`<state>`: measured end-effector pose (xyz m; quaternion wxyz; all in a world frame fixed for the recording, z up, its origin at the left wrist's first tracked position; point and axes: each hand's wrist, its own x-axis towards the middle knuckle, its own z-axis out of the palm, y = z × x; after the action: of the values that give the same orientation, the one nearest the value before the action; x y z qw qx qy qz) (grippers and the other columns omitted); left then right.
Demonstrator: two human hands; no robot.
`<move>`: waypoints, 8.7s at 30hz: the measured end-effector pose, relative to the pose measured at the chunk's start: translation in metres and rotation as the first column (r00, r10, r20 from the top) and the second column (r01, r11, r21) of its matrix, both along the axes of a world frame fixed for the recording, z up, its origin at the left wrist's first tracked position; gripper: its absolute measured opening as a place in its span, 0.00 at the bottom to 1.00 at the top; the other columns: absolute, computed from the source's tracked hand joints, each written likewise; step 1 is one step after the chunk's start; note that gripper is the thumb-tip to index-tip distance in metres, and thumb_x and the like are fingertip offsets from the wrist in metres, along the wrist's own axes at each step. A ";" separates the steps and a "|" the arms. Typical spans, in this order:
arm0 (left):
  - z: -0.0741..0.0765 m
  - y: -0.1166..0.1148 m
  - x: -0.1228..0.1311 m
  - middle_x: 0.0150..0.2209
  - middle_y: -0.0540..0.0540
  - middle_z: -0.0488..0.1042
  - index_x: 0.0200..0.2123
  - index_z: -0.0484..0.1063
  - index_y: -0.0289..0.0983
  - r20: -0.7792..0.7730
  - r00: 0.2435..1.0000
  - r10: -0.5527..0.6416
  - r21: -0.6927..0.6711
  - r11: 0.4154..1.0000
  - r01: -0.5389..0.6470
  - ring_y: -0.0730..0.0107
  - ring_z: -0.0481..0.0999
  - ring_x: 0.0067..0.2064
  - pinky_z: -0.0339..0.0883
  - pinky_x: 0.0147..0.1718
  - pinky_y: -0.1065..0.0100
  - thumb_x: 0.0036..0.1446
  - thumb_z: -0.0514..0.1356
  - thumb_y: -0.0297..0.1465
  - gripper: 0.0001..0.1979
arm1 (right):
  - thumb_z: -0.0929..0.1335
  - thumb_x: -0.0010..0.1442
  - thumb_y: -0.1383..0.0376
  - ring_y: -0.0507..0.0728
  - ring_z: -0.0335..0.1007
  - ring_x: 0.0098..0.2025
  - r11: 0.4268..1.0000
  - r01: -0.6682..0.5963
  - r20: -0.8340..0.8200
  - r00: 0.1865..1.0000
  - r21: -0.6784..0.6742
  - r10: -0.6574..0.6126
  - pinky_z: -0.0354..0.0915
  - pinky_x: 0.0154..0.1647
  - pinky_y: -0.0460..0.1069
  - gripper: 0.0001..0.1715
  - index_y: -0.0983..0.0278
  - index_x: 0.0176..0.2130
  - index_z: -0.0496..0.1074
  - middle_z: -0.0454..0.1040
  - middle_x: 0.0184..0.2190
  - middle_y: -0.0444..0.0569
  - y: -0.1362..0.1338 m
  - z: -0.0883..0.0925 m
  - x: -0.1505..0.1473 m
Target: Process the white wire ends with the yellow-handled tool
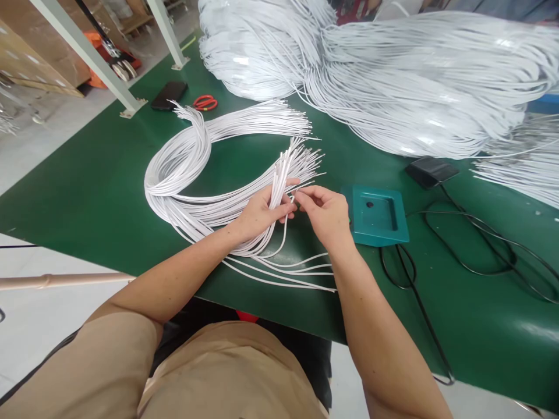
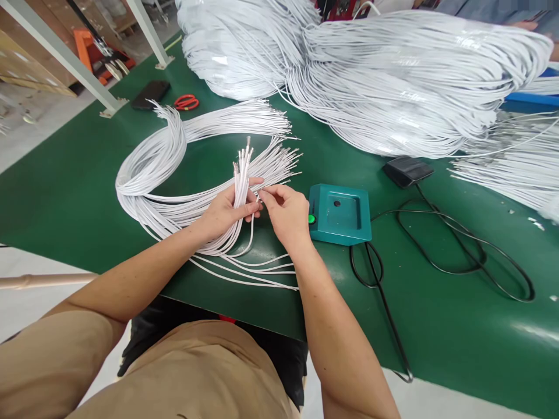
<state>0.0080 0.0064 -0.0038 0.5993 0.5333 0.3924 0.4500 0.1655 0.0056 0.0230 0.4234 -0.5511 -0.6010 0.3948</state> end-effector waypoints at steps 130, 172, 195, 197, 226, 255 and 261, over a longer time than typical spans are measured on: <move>-0.005 0.012 -0.006 0.32 0.51 0.70 0.47 0.73 0.35 0.103 0.995 -0.019 -0.169 0.985 0.036 0.78 0.74 0.32 0.66 0.31 0.74 0.49 0.68 0.29 0.20 | 0.56 0.68 0.67 0.60 0.66 0.39 0.864 -0.335 0.797 0.593 0.375 -0.116 0.56 0.40 0.53 0.20 0.65 0.34 0.73 0.73 0.35 0.56 -0.001 -0.004 0.000; -0.015 0.026 -0.001 0.34 0.50 0.78 0.44 0.76 0.36 -0.506 0.854 0.121 0.118 0.991 -0.070 0.68 0.78 0.37 0.67 0.47 0.63 0.51 0.60 0.29 0.15 | 0.60 0.66 0.68 0.70 0.62 0.58 0.910 0.048 0.831 0.390 0.412 -0.396 0.42 0.63 0.75 0.16 0.69 0.48 0.73 0.75 0.50 0.63 0.009 -0.011 0.044; -0.003 0.025 -0.016 0.30 0.48 0.78 0.38 0.78 0.34 0.099 0.978 0.181 -0.257 0.954 -0.151 0.77 0.71 0.28 0.63 0.29 0.73 0.41 0.73 0.34 0.19 | 0.64 0.65 0.69 0.60 0.67 0.43 0.703 -0.711 0.777 0.453 0.018 0.437 0.64 0.45 0.53 0.14 0.70 0.38 0.78 0.78 0.40 0.56 -0.025 0.006 -0.021; 0.000 0.024 -0.018 0.29 0.48 0.78 0.37 0.79 0.34 0.065 0.985 0.162 -0.284 0.949 -0.137 0.78 0.70 0.27 0.63 0.30 0.72 0.41 0.73 0.34 0.18 | 0.63 0.65 0.69 0.60 0.68 0.44 0.706 -0.708 0.765 0.438 -0.030 0.472 0.64 0.45 0.53 0.14 0.70 0.38 0.78 0.78 0.40 0.56 -0.027 0.007 -0.023; -0.002 0.008 -0.003 0.30 0.50 0.74 0.34 0.67 0.34 -0.080 0.995 0.060 -0.013 0.998 -0.061 0.74 0.75 0.32 0.67 0.30 0.73 0.48 0.70 0.34 0.16 | 0.69 0.54 0.61 0.47 0.56 0.17 0.993 -0.060 -0.244 0.969 -0.102 0.034 0.57 0.22 0.46 0.10 0.64 0.25 0.72 0.64 0.16 0.38 0.004 -0.001 -0.002; 0.001 0.005 -0.005 0.29 0.51 0.76 0.31 0.65 0.36 -0.170 0.964 0.204 0.141 0.973 -0.181 0.73 0.76 0.32 0.69 0.38 0.68 0.49 0.67 0.31 0.12 | 0.71 0.47 0.64 0.47 0.57 0.20 0.966 -0.064 -0.366 0.930 -0.252 -0.034 0.60 0.22 0.44 0.07 0.63 0.22 0.68 0.61 0.16 0.37 0.005 0.000 -0.003; 0.001 0.006 -0.008 0.29 0.51 0.76 0.31 0.66 0.36 -0.210 0.952 0.224 0.171 0.967 -0.190 0.72 0.75 0.32 0.68 0.38 0.68 0.49 0.67 0.31 0.11 | 0.68 0.54 0.59 0.48 0.60 0.22 0.948 -0.110 -0.353 0.936 -0.300 -0.003 0.68 0.25 0.46 0.10 0.63 0.34 0.74 0.71 0.29 0.43 0.004 0.006 -0.001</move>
<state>0.0003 0.0126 -0.0028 0.4583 0.5801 0.4779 0.4744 0.1643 0.0092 0.0292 0.4190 -0.5159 -0.4606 0.5884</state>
